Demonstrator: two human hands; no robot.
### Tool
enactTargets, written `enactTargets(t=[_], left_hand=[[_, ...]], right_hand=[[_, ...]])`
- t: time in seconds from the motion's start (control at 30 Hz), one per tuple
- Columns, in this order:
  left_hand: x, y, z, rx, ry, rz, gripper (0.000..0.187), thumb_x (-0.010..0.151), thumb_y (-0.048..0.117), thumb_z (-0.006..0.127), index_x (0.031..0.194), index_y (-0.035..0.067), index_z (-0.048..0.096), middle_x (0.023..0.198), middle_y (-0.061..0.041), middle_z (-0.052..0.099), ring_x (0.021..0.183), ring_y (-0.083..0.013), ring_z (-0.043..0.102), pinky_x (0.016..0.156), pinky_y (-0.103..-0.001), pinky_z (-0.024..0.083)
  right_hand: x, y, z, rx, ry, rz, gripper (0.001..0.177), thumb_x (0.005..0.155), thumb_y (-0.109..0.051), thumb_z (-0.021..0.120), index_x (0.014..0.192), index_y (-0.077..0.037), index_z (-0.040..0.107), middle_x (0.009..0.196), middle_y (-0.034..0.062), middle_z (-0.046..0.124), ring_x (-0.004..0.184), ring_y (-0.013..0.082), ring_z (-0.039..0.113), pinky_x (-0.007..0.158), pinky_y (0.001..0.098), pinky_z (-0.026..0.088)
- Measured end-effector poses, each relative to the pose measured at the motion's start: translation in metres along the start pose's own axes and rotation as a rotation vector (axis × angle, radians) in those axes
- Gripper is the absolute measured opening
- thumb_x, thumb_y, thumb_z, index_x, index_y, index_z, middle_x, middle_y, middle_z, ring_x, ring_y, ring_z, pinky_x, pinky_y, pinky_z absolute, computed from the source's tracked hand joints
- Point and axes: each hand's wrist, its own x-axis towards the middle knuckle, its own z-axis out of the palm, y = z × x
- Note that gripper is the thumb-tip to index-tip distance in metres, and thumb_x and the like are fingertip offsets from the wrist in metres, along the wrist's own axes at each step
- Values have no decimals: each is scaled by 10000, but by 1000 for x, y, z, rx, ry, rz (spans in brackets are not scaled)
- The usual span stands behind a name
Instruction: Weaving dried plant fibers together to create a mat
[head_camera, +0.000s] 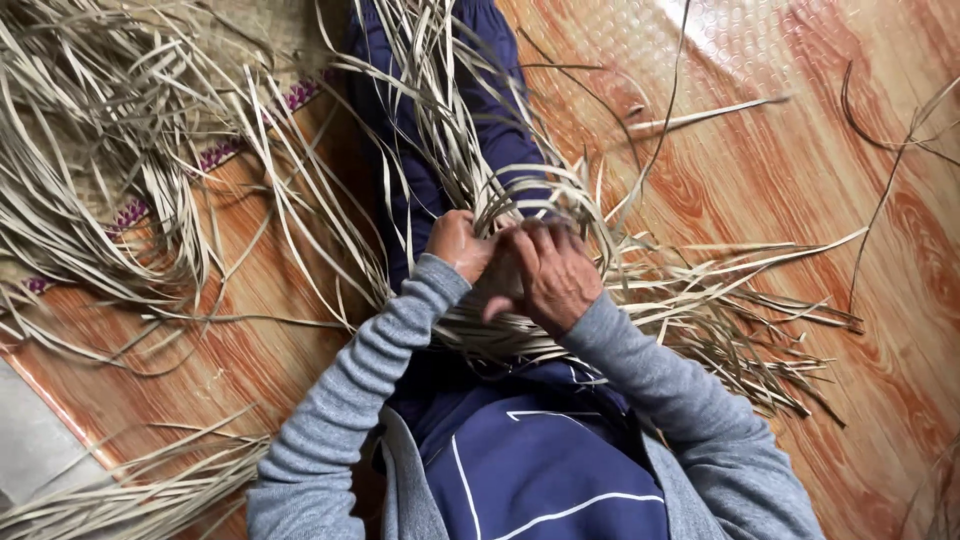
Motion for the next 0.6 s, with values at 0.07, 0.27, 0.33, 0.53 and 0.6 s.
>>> enactTargets(t=[0.07, 0.27, 0.33, 0.53, 0.6], left_hand=[[3, -6, 2, -135, -8, -53, 357, 684, 446, 863, 783, 112, 785, 757, -128, 752, 896, -348, 740, 741, -461, 582], [38, -50, 21, -149, -42, -83, 367, 639, 450, 905, 823, 153, 793, 787, -118, 757, 899, -364, 729, 734, -458, 580], [60, -72, 23, -148, 13, -108, 314, 665, 392, 869, 846, 147, 793, 795, -125, 756, 907, -343, 732, 716, -483, 554], [79, 1, -60, -321, 450, 75, 168, 754, 280, 763, 887, 182, 797, 779, -97, 745, 818, -249, 745, 717, -424, 534], [98, 5, -101, -322, 543, 149, 197, 735, 296, 779, 862, 146, 781, 776, -95, 741, 834, -237, 750, 761, -390, 563]], right_hand=[[-7, -7, -11, -165, -147, -13, 1215, 595, -897, 683, 1455, -79, 422, 1202, 162, 569, 1022, 336, 622, 967, 503, 441], [-64, 2, 68, -289, -162, 86, 711, 943, -194, 471, 1605, -17, 284, 877, 164, 728, 788, 318, 750, 947, 485, 482], [-73, 3, 83, -282, -173, 72, 736, 909, -170, 449, 1603, -1, 271, 925, 182, 713, 763, 320, 745, 873, 494, 498], [-82, 11, 102, -156, -332, 90, 788, 884, -125, 436, 1627, -11, 198, 916, 214, 706, 671, 360, 737, 662, 572, 547], [-84, 16, 106, -110, -441, 128, 798, 906, -142, 426, 1649, -61, 146, 909, 173, 715, 681, 350, 743, 641, 586, 558]])
